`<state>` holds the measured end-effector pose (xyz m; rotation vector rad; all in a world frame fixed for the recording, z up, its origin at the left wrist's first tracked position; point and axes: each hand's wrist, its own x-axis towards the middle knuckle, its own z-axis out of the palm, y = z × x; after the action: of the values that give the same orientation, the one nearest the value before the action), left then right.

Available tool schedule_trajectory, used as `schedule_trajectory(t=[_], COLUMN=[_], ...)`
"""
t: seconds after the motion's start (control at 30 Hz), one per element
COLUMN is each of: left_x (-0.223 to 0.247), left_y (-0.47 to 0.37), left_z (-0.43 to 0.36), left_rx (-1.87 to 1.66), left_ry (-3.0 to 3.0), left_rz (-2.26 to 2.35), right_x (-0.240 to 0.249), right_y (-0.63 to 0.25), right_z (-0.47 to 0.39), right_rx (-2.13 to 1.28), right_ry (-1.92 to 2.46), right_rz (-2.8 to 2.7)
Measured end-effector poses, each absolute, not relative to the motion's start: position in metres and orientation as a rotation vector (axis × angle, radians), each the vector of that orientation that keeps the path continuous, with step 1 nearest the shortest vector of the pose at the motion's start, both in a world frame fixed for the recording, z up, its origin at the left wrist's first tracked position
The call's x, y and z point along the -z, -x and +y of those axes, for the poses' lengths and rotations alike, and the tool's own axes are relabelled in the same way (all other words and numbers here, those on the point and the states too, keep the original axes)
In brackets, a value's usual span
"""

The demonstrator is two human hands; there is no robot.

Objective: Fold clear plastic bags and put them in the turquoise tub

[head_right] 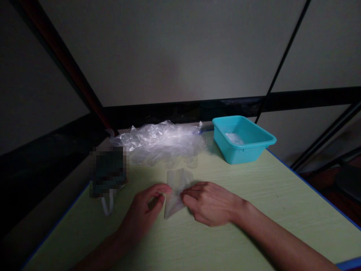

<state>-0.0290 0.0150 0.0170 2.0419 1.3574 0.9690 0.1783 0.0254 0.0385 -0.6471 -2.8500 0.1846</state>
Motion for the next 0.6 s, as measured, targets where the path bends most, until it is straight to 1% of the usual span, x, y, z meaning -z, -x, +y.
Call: schedule_trajectory(t=[0.13,0.4,0.6], left_x=[-0.021,-0.021,-0.023], left_y=[0.029,0.033,0.032], left_z=[0.021,0.029,0.028], left_rx=[-1.002,-0.949,-0.912], left_ry=[-1.931,-1.867,-1.948], left_rz=[1.326,1.262,1.307], right_x=[-0.040,-0.037,-0.027], right_y=[-0.178,-0.181,-0.178], right_z=[0.026,0.032,0.037], right_rx=[-0.272,-0.605,-0.695], right_ry=[0.743,1.009,1.050], right_rz=[-2.819,-2.535,-2.296])
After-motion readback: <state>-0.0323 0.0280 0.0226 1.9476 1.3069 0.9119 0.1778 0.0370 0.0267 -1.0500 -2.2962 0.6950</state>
